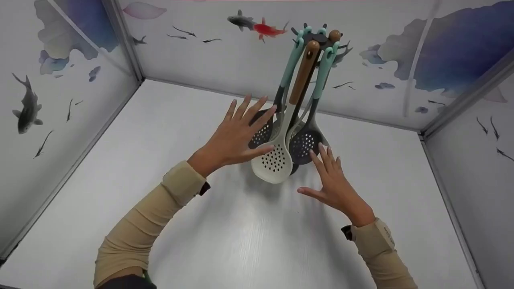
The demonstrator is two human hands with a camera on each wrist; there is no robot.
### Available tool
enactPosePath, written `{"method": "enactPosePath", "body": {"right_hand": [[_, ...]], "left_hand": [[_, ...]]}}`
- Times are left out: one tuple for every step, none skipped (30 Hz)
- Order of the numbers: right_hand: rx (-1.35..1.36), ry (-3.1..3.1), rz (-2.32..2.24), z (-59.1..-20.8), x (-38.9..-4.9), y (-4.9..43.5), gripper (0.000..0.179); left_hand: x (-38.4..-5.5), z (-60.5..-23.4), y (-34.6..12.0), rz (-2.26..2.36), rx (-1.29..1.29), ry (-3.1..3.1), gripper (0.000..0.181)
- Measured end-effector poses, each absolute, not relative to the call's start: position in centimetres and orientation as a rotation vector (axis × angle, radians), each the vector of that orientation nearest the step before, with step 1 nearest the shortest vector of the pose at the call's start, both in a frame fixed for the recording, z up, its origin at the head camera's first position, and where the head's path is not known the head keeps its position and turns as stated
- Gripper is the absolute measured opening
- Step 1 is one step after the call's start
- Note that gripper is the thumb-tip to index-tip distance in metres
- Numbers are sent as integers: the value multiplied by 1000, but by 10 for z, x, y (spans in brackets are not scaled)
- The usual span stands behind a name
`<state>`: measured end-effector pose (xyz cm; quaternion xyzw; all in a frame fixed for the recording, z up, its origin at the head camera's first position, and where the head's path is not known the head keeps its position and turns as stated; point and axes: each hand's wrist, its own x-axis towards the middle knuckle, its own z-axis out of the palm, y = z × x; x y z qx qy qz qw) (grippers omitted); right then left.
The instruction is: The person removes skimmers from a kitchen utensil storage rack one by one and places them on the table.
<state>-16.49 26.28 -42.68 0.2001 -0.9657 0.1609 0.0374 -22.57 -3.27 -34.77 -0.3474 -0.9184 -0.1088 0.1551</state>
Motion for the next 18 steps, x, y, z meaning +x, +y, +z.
{"method": "enactPosePath", "body": {"right_hand": [[614,-2968,497,-427,-165,263,102],[612,-2972,500,-427,-164,263,102],[609,-2976,506,-428,-164,263,102],[608,-2981,511,-428,-164,264,102],[605,-2982,516,-428,-164,264,102],[607,-2980,520,-428,-163,264,102],[606,-2978,528,-428,-163,264,101],[608,-2975,533,-428,-163,264,101],[611,-2970,537,-428,-162,265,101],[616,-2967,541,-428,-162,265,101],[621,-2962,541,-428,-162,266,101],[626,-2958,542,-428,-162,266,100],[628,-2956,541,-428,-162,267,100],[628,-2958,539,-428,-161,267,100],[625,-2960,541,-428,-161,267,100],[621,-2963,544,-428,-161,268,100],[613,-2968,545,-428,-160,268,100],[607,-2971,547,-428,-160,268,100]], "left_hand": [[-227,-340,-28,-338,-988,-2600,83],[-229,-333,-24,-369,-981,-2570,84],[-230,-326,-19,-402,-978,-2544,85],[-231,-319,-15,-428,-974,-2516,86],[-233,-312,-11,-458,-971,-2490,87],[-234,-305,-8,-481,-966,-2465,87],[-235,-299,-4,-508,-962,-2440,88],[-237,-293,-1,-532,-958,-2415,89],[-238,-287,2,-545,-953,-2389,90],[-241,-281,5,-552,-946,-2362,90],[-243,-275,8,-560,-936,-2339,90],[-245,-269,11,-559,-929,-2318,90],[-247,-264,13,-557,-924,-2296,90],[-250,-260,16,-552,-919,-2278,90],[-252,-256,18,-546,-917,-2266,90],[-254,-252,20,-543,-917,-2257,89],[-255,-249,22,-538,-919,-2251,88],[-257,-246,25,-533,-923,-2248,86]]}}
